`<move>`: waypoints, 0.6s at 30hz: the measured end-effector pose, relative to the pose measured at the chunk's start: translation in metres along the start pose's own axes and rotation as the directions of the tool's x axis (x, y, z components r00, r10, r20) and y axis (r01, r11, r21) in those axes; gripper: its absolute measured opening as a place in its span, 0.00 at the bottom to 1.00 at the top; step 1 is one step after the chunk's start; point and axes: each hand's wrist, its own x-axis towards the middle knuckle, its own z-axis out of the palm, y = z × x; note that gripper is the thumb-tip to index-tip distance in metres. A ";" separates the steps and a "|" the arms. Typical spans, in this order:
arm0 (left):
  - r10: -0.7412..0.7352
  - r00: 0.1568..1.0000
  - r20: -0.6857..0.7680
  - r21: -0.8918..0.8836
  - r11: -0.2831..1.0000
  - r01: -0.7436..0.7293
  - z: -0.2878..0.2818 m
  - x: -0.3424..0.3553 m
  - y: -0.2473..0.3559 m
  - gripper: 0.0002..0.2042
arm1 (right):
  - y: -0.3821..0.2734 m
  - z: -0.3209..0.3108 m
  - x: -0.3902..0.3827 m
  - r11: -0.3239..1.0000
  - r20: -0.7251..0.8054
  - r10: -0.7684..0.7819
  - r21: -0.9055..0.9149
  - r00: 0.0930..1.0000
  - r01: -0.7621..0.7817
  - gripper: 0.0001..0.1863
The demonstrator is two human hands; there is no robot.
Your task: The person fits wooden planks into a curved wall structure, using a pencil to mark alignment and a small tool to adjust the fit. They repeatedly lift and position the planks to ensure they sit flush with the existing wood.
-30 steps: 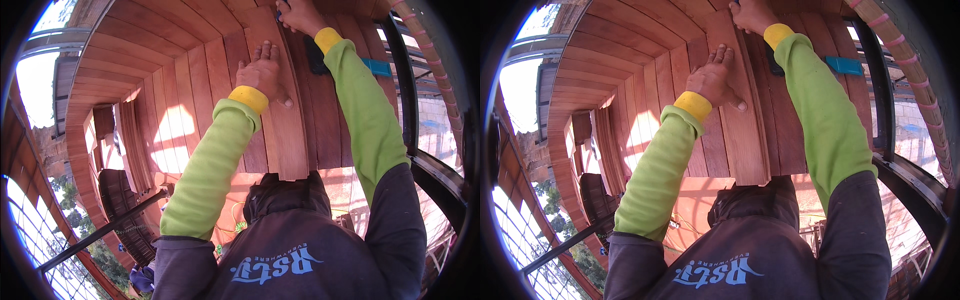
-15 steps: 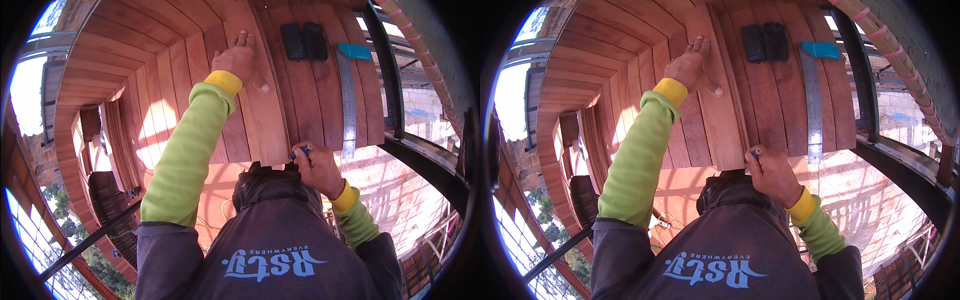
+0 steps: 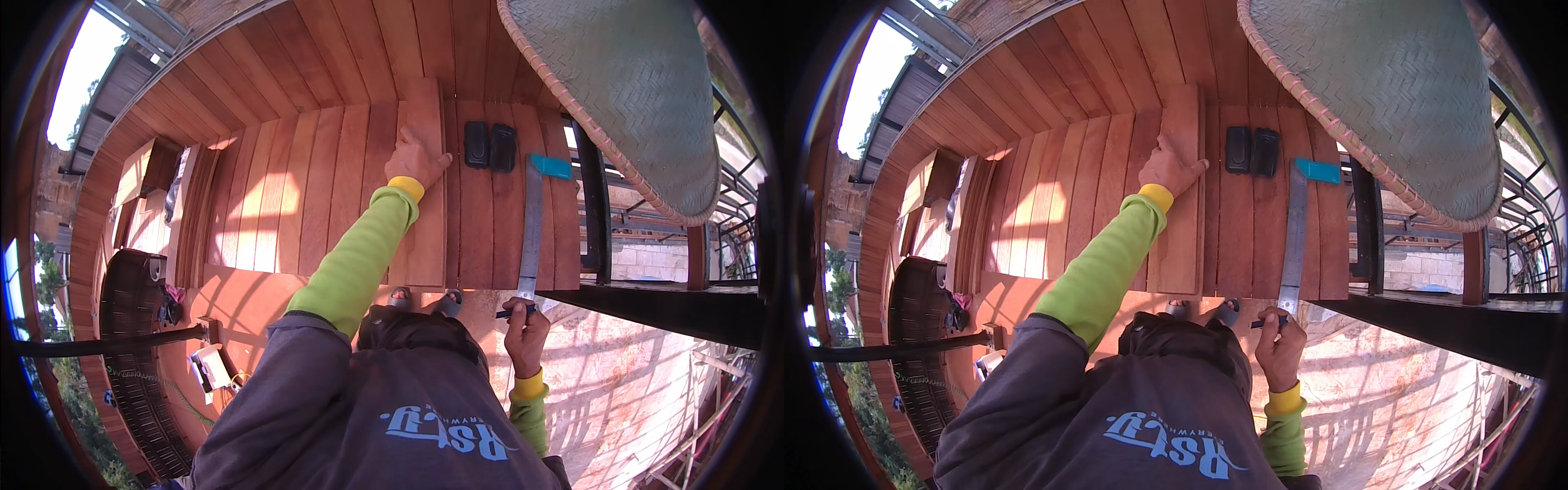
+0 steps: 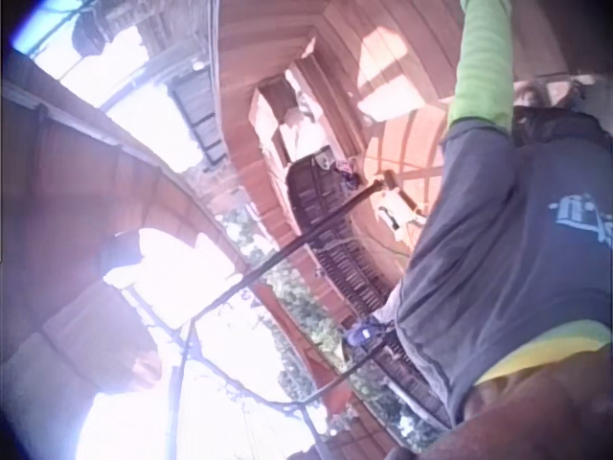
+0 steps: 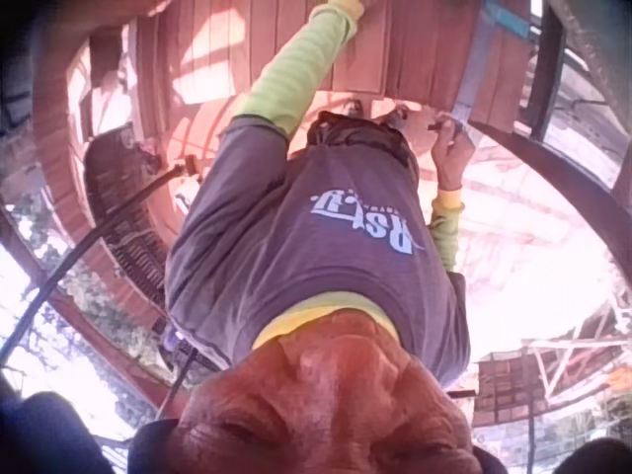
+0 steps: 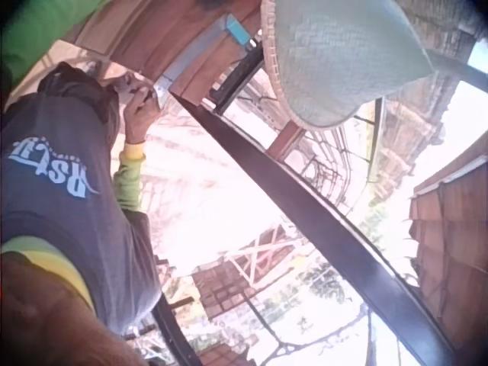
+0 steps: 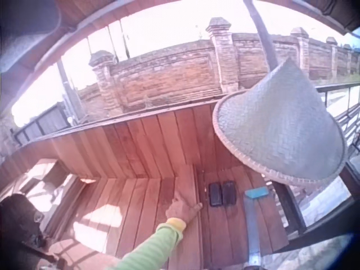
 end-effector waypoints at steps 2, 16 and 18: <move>-0.049 0.999 -0.014 -0.090 0.995 0.048 0.010 0.004 -0.004 0.47 | 0.005 -0.001 -0.004 1.000 0.018 0.001 -0.003 1.000 0.000 0.11; -0.097 0.991 -0.093 0.012 0.995 0.099 -0.020 0.001 -0.142 0.38 | 0.024 -0.008 -0.012 0.998 0.028 -0.014 -0.063 1.000 0.016 0.12; 0.003 0.988 -0.157 0.290 0.956 0.043 -0.028 -0.008 -0.154 0.38 | 0.024 0.000 -0.012 0.999 -0.004 -0.043 -0.005 0.999 0.043 0.12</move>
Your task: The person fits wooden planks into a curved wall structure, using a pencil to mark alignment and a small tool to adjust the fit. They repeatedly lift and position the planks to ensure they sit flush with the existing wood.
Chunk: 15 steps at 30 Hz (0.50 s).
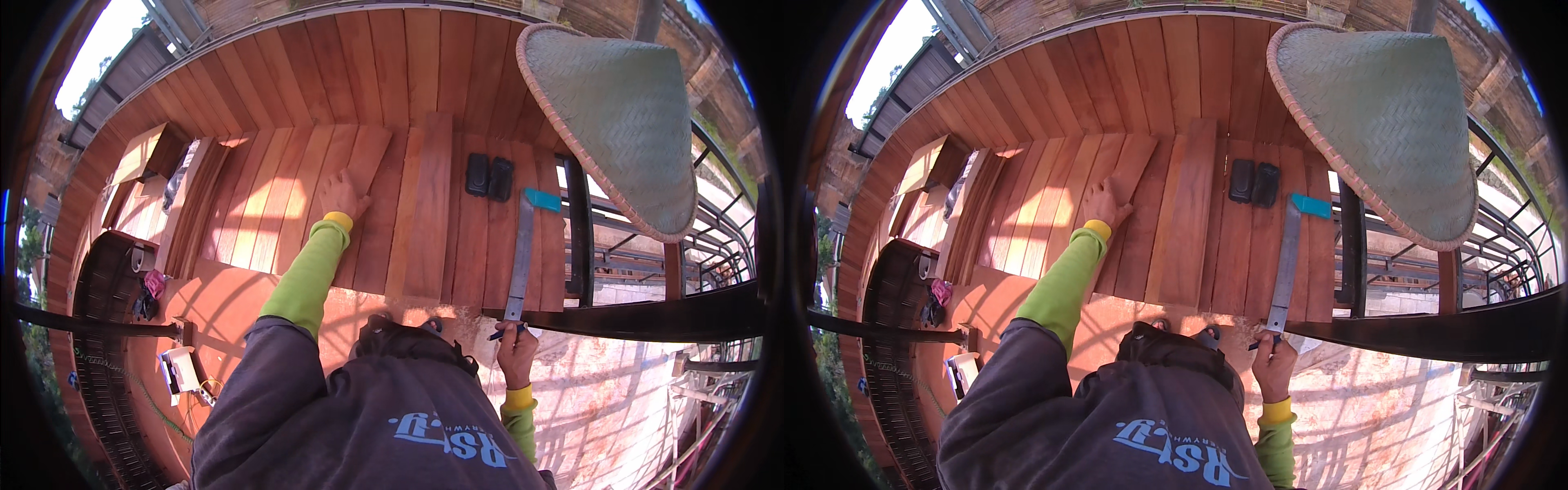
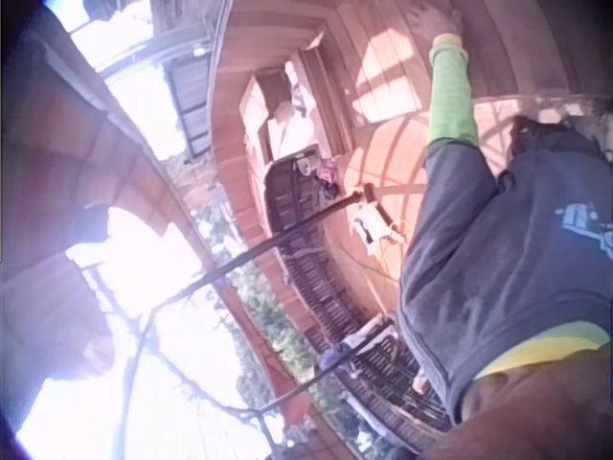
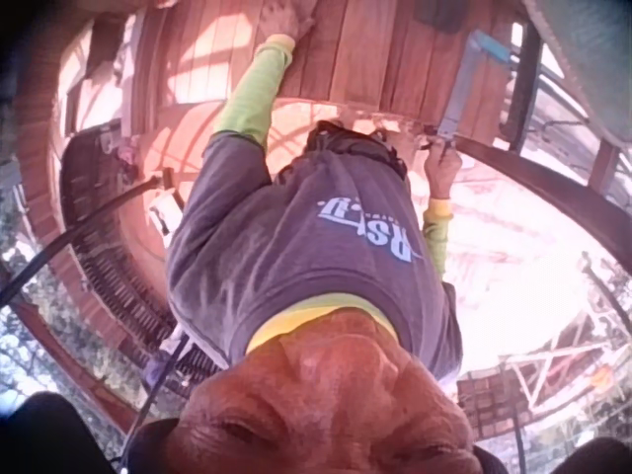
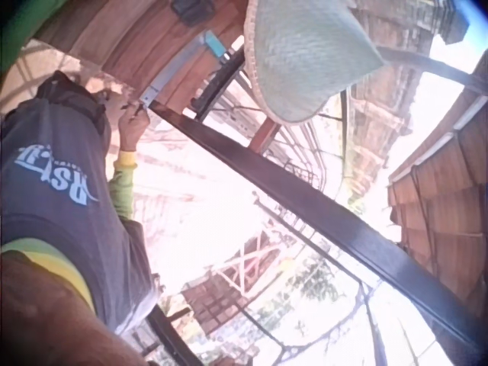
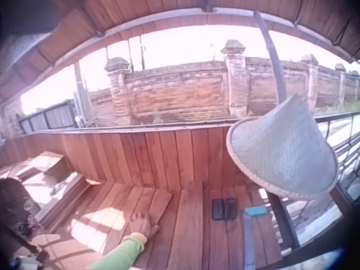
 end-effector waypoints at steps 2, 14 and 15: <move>0.073 0.993 -0.093 0.068 0.995 -0.066 0.001 -0.009 -0.003 0.40 | -0.002 0.009 -0.001 0.997 -0.021 0.016 0.071 1.000 -0.015 0.12; 0.223 0.927 0.301 -0.453 0.889 -0.067 -0.021 -0.134 0.095 0.57 | -0.045 0.067 -0.005 1.000 -0.030 0.004 0.024 1.000 -0.004 0.10; 0.223 0.931 0.288 -0.478 0.876 -0.062 -0.018 -0.132 0.091 0.56 | -0.047 0.072 -0.008 1.000 -0.045 0.010 0.030 0.999 -0.009 0.10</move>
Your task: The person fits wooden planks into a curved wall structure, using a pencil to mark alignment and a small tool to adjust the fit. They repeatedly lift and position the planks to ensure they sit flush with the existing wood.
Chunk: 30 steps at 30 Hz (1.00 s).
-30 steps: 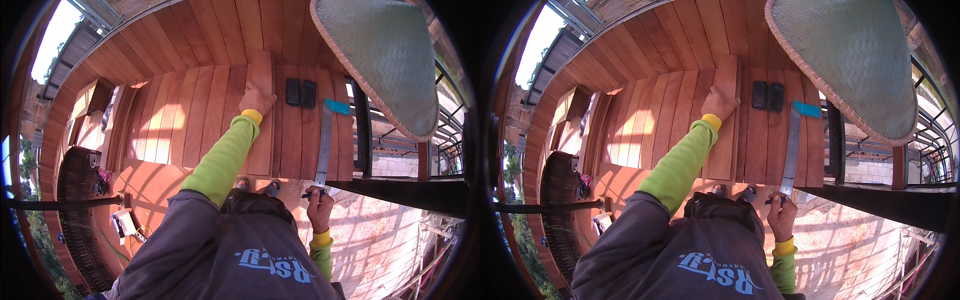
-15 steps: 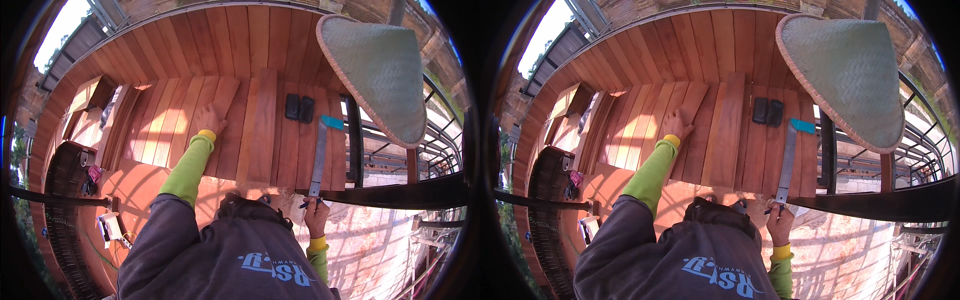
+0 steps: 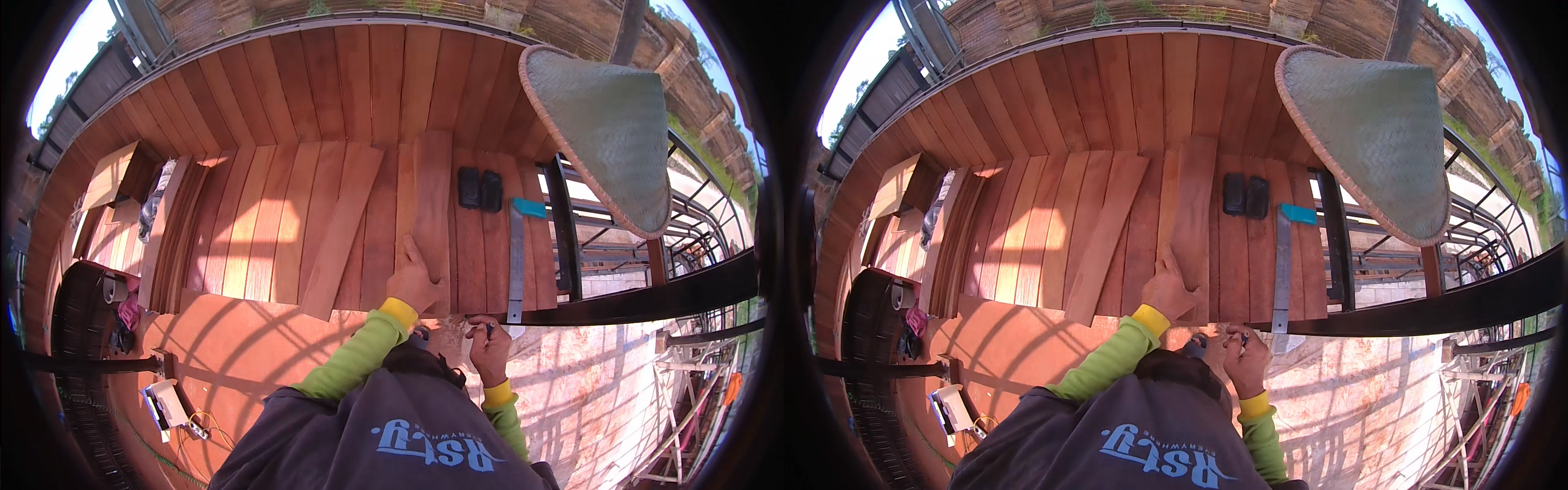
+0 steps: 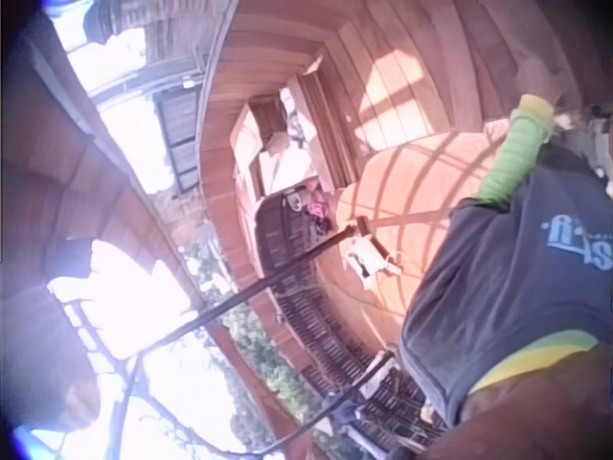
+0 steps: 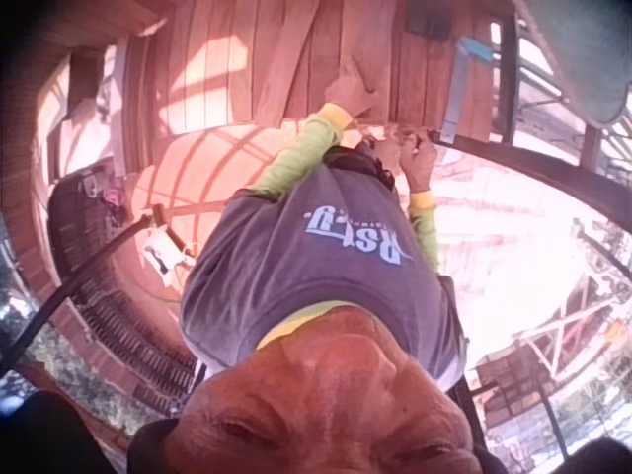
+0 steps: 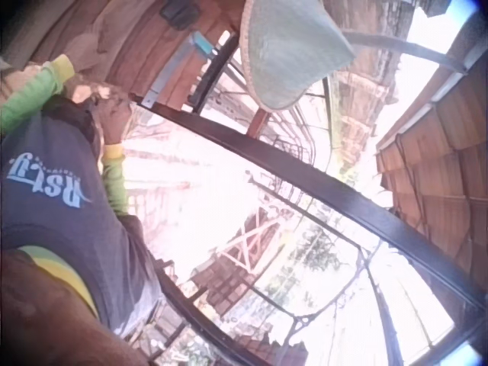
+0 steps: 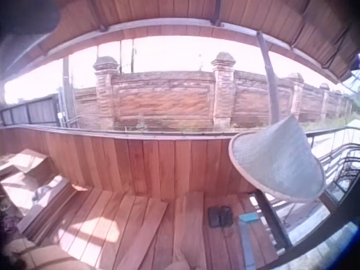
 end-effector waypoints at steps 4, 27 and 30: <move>0.017 1.000 -0.015 -0.066 0.998 -0.018 -0.015 -0.003 -0.033 0.51 | -0.010 0.016 -0.018 0.997 -0.050 0.072 0.018 0.996 -0.072 0.10; 0.017 0.987 -0.159 -0.173 0.984 -0.045 -0.035 0.006 -0.105 0.37 | -0.039 0.061 -0.050 0.991 -0.055 0.110 -0.065 0.992 -0.114 0.11; 0.024 0.970 -0.242 -0.284 0.954 -0.094 -0.042 -0.010 -0.108 0.39 | -0.032 0.060 -0.037 0.998 -0.005 0.059 -0.024 0.998 -0.059 0.10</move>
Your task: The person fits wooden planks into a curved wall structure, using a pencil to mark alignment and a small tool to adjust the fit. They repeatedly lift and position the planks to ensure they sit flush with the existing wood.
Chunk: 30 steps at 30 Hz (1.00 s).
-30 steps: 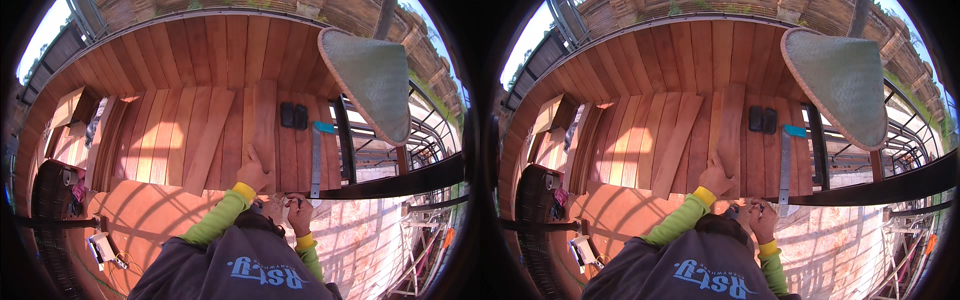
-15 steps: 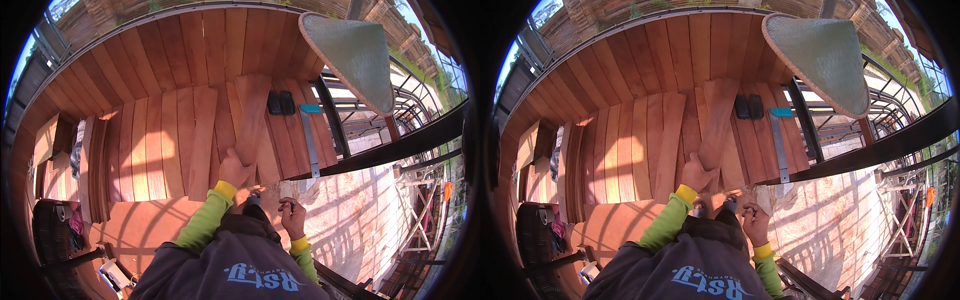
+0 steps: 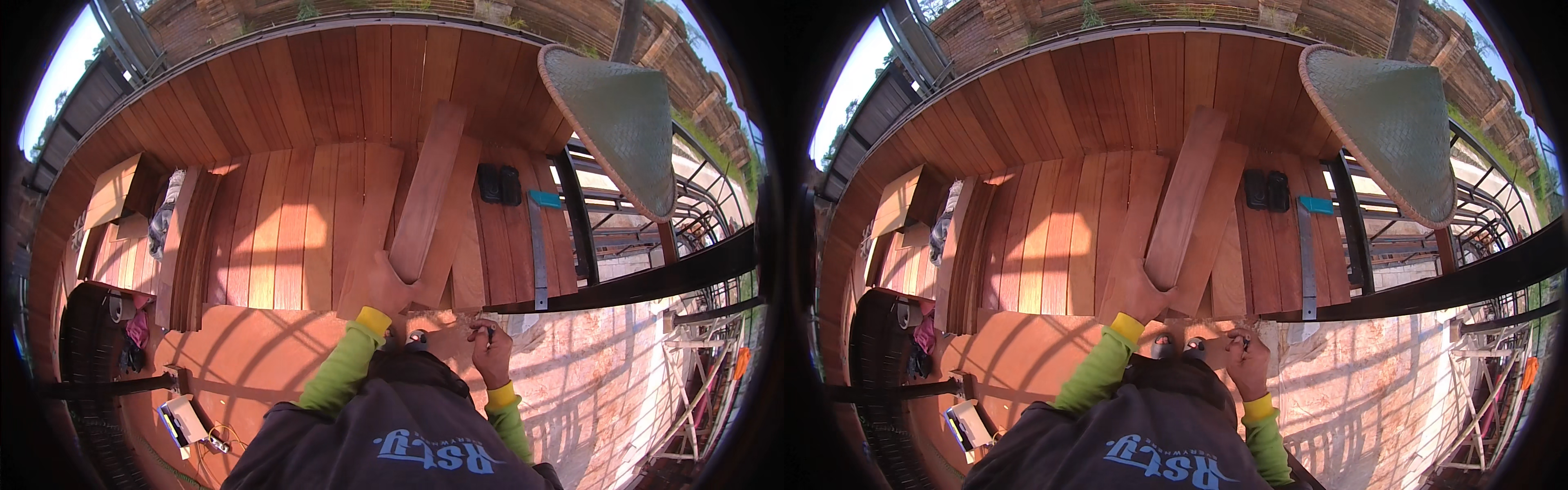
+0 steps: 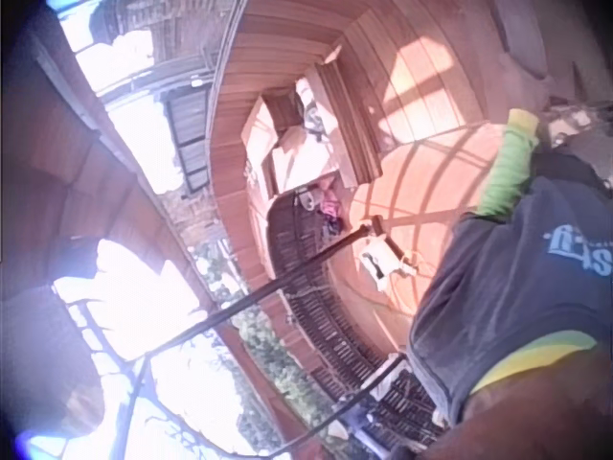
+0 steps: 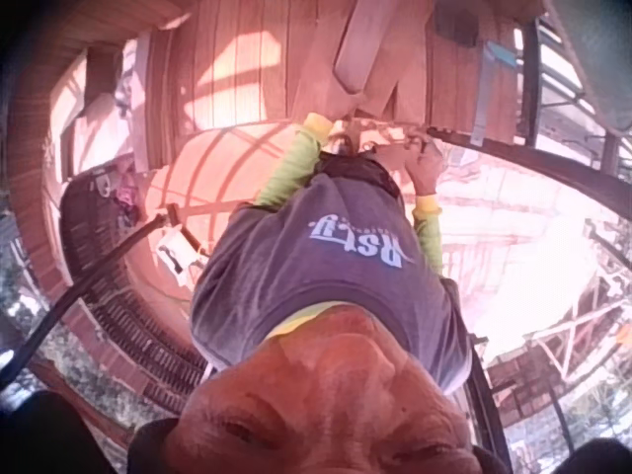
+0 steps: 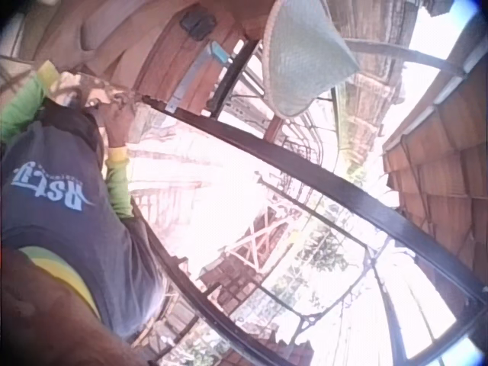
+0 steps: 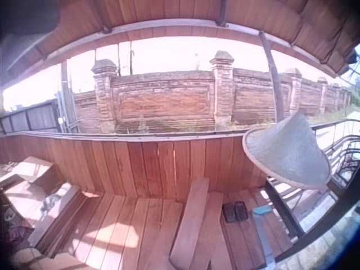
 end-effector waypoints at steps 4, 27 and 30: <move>-0.048 0.998 -0.047 -0.052 0.998 0.045 -0.036 -0.021 0.024 0.38 | 0.000 -0.002 0.017 0.995 0.052 -0.058 0.089 0.997 0.053 0.09; -0.467 0.770 -0.434 -0.218 0.884 0.414 -0.121 -0.127 -0.004 0.36 | 0.001 0.029 0.010 0.979 0.435 -0.178 0.173 0.883 0.112 0.10; -0.495 0.764 -0.413 -0.289 0.867 0.406 -0.142 -0.129 -0.020 0.37 | -0.011 0.042 0.008 0.978 0.465 -0.203 0.142 0.862 0.154 0.10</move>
